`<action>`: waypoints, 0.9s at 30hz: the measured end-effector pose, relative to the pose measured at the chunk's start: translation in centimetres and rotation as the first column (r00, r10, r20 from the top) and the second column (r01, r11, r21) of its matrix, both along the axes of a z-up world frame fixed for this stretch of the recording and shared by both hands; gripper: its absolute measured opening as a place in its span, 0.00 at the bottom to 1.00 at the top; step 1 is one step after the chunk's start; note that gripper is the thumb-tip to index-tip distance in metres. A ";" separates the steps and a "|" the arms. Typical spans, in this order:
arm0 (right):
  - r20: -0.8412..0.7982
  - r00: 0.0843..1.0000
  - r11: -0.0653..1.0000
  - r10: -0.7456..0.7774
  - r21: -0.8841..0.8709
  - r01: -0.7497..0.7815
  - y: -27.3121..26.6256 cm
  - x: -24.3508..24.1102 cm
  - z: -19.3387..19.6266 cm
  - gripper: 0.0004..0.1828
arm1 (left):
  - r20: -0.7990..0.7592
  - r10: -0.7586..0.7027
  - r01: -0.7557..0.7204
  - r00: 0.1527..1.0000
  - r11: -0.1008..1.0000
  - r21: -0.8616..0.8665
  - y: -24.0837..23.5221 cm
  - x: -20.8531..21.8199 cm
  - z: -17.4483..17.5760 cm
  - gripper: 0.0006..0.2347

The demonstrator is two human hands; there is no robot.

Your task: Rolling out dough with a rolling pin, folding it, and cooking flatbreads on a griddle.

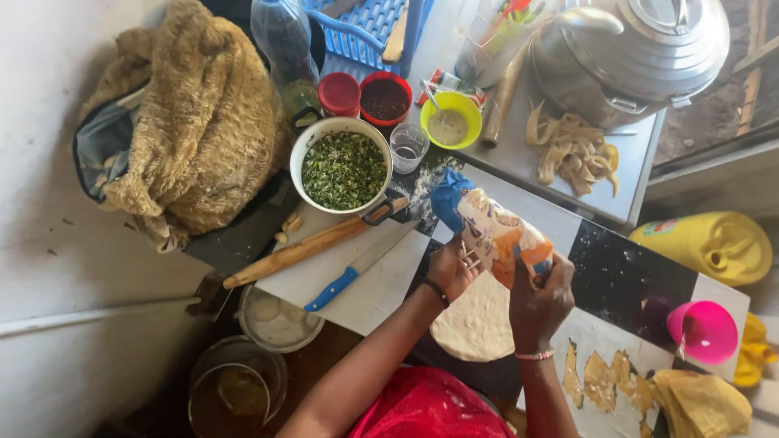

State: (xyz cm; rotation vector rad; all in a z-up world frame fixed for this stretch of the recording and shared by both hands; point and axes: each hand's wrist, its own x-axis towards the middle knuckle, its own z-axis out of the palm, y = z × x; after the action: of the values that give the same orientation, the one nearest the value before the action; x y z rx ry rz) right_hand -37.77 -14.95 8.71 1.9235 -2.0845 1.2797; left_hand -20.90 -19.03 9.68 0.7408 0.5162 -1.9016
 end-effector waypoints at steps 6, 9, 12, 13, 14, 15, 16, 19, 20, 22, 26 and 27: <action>-0.056 0.998 0.998 -0.004 -0.057 0.001 -0.4 -1.4 -1.8 0.18 | 0.069 0.115 -0.118 0.991 0.992 0.046 -0.3 -3.3 -16.7 0.09; -0.052 0.996 0.995 0.068 -0.067 -0.071 -1.6 -0.3 -0.7 0.17 | -0.005 0.144 -0.143 0.990 0.986 0.090 -1.1 -3.7 -22.9 0.05; -0.022 0.997 0.997 0.068 -0.031 -0.069 -1.0 -0.7 -0.9 0.18 | 0.192 0.125 -0.106 0.973 0.989 -0.108 2.1 -2.4 -20.7 0.10; -0.025 0.997 0.997 0.066 -0.023 -0.067 -0.9 -0.8 -1.0 0.18 | 0.190 0.122 -0.104 0.974 0.990 -0.100 3.8 -0.7 -17.7 0.10; -0.057 0.996 0.996 0.075 -0.032 -0.077 -0.8 -1.1 -1.0 0.18 | 0.282 0.123 -0.092 0.951 0.988 -0.120 5.5 0.9 -14.7 0.12; -0.084 0.993 0.994 0.087 -0.054 -0.092 -1.6 -0.9 -1.3 0.18 | 0.376 0.133 -0.081 0.917 0.985 -0.152 6.3 3.0 -11.8 0.14; -0.082 0.993 0.994 0.089 -0.059 -0.094 -1.7 -1.3 -1.8 0.18 | 0.378 0.138 -0.083 0.916 0.984 -0.158 8.1 4.8 -12.1 0.14; -0.140 0.984 0.994 0.107 -0.006 -0.109 -0.8 -1.9 -2.3 0.20 | 0.559 0.071 -0.017 0.826 0.995 -0.100 15.1 10.2 -12.8 0.14; -0.128 0.987 0.994 0.101 -0.017 -0.104 -0.1 -2.1 -1.8 0.20 | 0.655 0.054 -0.017 0.754 0.998 -0.064 17.7 11.9 -13.2 0.15; -0.099 0.988 0.990 0.121 -0.064 -0.127 -2.2 -1.2 -2.0 0.19 | 0.753 0.078 -0.047 0.654 0.997 -0.063 18.9 15.5 -14.8 0.15; -0.143 0.980 0.991 0.136 0.030 -0.133 -0.9 -1.8 -1.9 0.19 | 0.730 0.221 -0.263 0.647 0.963 -0.058 18.5 13.9 -14.6 0.13; -0.130 0.981 0.985 0.143 0.111 -0.129 -0.3 -1.9 -1.5 0.19 | 0.676 0.321 -0.341 0.664 0.934 -0.108 17.3 12.4 -13.5 0.13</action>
State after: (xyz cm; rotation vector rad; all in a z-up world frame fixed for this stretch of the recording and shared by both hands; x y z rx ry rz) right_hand -39.66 -15.28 7.24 2.1635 -2.0201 1.0444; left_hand -8.49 -1.74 -3.85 1.2080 0.1767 -1.1511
